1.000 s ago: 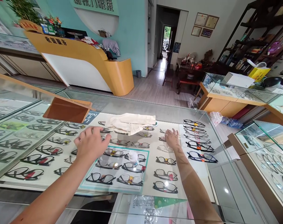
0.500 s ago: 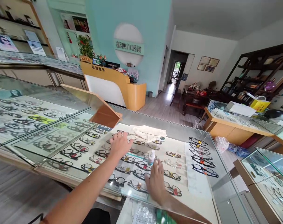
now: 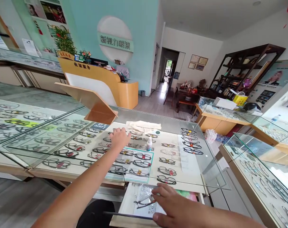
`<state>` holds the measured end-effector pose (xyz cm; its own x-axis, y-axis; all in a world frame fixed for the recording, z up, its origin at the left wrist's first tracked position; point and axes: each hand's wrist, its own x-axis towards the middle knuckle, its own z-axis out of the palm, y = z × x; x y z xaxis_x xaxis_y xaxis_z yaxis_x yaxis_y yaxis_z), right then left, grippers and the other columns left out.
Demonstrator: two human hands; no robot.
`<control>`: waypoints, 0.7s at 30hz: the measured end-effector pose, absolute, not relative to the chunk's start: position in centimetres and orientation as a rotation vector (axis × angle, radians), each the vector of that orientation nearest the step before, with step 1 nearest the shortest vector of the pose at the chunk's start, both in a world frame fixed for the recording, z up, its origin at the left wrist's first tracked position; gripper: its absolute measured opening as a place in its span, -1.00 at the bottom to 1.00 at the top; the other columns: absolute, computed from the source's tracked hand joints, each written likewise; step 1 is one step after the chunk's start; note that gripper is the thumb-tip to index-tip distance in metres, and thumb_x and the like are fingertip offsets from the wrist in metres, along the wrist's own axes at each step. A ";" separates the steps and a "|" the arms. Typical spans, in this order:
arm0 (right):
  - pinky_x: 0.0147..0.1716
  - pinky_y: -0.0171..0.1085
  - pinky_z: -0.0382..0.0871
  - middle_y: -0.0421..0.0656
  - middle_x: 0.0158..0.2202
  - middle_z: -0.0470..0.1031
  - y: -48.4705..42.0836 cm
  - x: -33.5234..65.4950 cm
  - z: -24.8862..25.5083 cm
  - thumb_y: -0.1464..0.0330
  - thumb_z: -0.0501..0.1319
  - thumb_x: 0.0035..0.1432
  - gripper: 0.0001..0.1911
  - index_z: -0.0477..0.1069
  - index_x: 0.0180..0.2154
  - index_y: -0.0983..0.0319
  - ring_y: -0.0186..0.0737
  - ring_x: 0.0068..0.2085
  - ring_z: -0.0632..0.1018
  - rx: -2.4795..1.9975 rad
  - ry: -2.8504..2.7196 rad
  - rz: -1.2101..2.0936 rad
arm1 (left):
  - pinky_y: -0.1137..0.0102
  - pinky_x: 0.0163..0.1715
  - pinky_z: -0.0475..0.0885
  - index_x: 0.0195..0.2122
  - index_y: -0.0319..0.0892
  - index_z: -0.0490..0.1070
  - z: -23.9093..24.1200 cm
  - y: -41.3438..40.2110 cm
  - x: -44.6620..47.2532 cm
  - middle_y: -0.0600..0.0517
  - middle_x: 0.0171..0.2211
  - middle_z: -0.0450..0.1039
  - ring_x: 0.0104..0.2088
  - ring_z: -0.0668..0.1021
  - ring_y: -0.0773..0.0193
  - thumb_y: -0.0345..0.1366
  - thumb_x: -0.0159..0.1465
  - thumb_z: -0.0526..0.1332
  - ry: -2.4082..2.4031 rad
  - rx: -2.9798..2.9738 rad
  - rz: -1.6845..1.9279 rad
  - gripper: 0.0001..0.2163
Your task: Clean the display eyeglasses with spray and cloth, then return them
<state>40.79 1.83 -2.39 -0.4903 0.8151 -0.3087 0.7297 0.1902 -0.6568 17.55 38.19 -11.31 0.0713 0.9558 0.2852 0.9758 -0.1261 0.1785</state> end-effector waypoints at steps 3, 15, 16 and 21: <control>0.59 0.15 0.06 -0.20 0.57 0.20 2.0 43.6 2.0 0.00 0.00 0.58 -0.42 0.20 0.51 -0.11 0.03 0.63 0.02 -1.573 -2.245 0.803 | -0.07 0.17 0.29 0.18 -0.34 0.45 -11.5 38.2 17.6 -0.42 0.19 0.46 0.23 0.43 -0.30 -0.06 0.43 -0.01 -2.033 -2.256 -0.517 -0.48; 0.47 0.07 0.06 0.06 0.42 0.42 25.6 54.5 -2.4 0.15 0.03 0.57 -0.47 0.56 0.27 0.28 0.23 0.48 0.22 -2.165 -2.174 0.028 | -0.09 0.17 0.29 0.17 -0.26 0.45 -11.6 39.6 17.5 -0.43 0.20 0.43 0.23 0.43 -0.33 0.03 0.38 -0.02 -2.086 -2.260 -0.519 -0.45; 0.47 0.07 0.06 0.07 0.42 0.42 26.6 54.6 -3.0 0.15 0.04 0.57 -0.48 0.57 0.25 0.29 0.23 0.49 0.21 -2.179 -2.176 0.034 | -0.10 0.17 0.29 0.17 -0.25 0.46 -11.6 39.7 17.4 -0.43 0.20 0.43 0.23 0.42 -0.33 0.03 0.38 -0.02 -2.091 -2.263 -0.517 -0.45; 0.46 0.07 0.05 0.09 0.45 0.38 30.0 54.8 -5.5 0.15 0.07 0.54 -0.49 0.59 0.23 0.26 0.25 0.51 0.18 -2.239 -2.171 0.070 | -0.13 0.17 0.27 0.16 -0.25 0.47 -11.4 39.7 17.5 -0.43 0.20 0.43 0.22 0.41 -0.35 0.03 0.37 -0.02 -2.096 -2.257 -0.549 -0.44</control>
